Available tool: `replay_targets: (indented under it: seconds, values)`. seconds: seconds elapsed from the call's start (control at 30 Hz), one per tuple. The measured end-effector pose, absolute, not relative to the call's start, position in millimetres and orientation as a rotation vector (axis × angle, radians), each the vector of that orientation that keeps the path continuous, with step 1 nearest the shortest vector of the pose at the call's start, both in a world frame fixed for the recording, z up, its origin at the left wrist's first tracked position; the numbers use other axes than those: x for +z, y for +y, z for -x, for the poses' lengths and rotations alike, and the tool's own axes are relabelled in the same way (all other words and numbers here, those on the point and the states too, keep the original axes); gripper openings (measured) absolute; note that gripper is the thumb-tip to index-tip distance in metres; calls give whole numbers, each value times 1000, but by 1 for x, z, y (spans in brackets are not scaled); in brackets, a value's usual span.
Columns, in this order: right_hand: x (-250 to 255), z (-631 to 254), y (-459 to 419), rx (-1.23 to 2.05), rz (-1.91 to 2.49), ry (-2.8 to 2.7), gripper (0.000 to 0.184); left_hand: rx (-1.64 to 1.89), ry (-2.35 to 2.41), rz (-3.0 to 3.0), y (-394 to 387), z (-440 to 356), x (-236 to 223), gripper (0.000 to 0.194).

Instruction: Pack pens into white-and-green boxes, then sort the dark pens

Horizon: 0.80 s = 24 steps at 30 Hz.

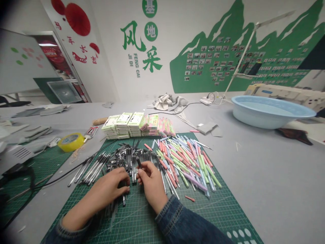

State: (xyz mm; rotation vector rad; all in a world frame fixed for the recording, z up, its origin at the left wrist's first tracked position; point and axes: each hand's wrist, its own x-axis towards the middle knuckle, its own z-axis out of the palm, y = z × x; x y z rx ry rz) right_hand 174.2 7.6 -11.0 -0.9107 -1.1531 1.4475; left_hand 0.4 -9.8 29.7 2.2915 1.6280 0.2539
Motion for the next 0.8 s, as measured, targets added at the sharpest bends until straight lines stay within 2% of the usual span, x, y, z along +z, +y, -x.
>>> replay_targets:
  seconds: [0.2,0.37,0.5,0.63,0.8]
  values:
    - [-10,-175,7,1412,920,-1203,11,178,1729,-2344,-15,-14,24,10]
    - [-11,-175,7,1406,923,-1229,10,266,1682,-2280,-13,-15,24,12]
    - [-9,-176,6,1392,940,-1276,12,583,1613,-2045,-5,-2,29,5]
    - [-5,-177,2,1242,1019,-1465,14,972,1551,-1640,1,10,38,18]
    - [-2,-177,-1,991,1078,-1661,18,1188,1525,-1396,-1,15,43,26]
